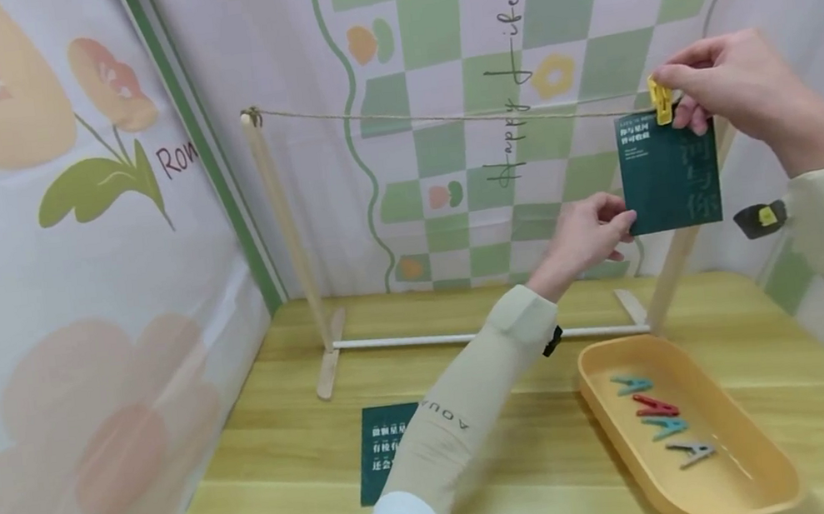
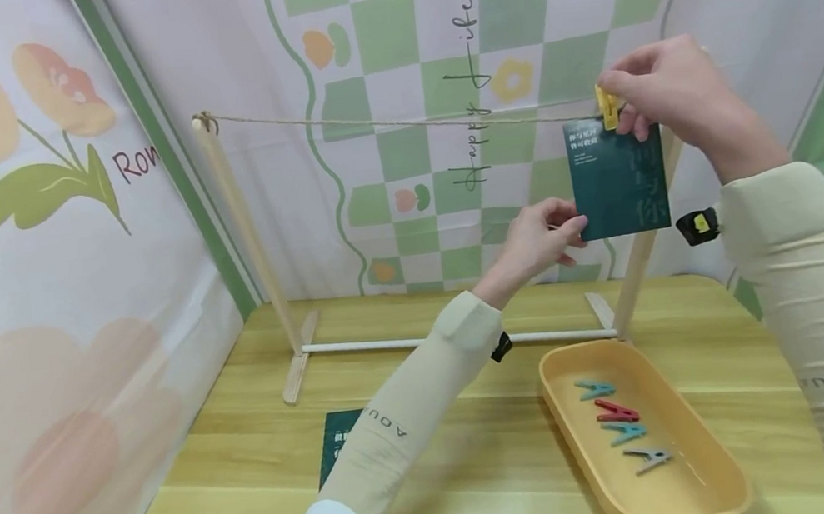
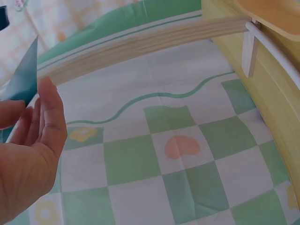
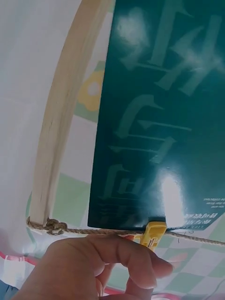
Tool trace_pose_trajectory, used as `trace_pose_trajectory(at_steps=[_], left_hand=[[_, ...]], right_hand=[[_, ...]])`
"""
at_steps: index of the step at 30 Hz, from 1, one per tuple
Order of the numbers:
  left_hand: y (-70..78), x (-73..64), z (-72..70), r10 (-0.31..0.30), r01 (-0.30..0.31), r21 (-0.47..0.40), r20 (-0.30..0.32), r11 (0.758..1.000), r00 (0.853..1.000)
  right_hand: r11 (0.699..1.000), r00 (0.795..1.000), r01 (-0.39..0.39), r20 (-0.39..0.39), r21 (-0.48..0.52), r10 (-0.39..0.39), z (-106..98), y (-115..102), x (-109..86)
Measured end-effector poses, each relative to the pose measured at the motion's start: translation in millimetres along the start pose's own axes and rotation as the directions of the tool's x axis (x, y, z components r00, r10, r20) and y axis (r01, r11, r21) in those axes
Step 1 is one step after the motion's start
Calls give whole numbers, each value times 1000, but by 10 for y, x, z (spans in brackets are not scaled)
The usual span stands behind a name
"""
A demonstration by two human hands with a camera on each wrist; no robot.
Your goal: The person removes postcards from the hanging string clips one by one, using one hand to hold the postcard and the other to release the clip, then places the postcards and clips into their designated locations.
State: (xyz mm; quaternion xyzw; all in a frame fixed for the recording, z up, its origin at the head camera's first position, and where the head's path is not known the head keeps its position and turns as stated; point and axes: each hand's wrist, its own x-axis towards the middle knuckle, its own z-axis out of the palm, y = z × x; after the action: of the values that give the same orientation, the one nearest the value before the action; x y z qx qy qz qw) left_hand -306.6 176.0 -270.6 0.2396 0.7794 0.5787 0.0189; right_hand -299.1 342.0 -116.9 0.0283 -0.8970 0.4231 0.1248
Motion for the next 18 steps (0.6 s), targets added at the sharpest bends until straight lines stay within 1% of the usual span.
trace_pose_trajectory(at_steps=[4,8,14,18], left_hand=[[26,-14,27,24,-24,28,14,999,1000],[32,-16,29,19,-19,25,19,999,1000],[28,-12,1,-18,17,19,42,1000,999],[29,-17,-15,-25,24,27,50,999,998]], right_hand=[[1000,1000,4,26,-18,-3,-16,-3,-9],[997,997,51,56,-61,-48,-25,5,-17],[980,982,177,84,-94,-170,-15,-6,-39],[961,962,268,63,-70,-264,-13,-23,-58]])
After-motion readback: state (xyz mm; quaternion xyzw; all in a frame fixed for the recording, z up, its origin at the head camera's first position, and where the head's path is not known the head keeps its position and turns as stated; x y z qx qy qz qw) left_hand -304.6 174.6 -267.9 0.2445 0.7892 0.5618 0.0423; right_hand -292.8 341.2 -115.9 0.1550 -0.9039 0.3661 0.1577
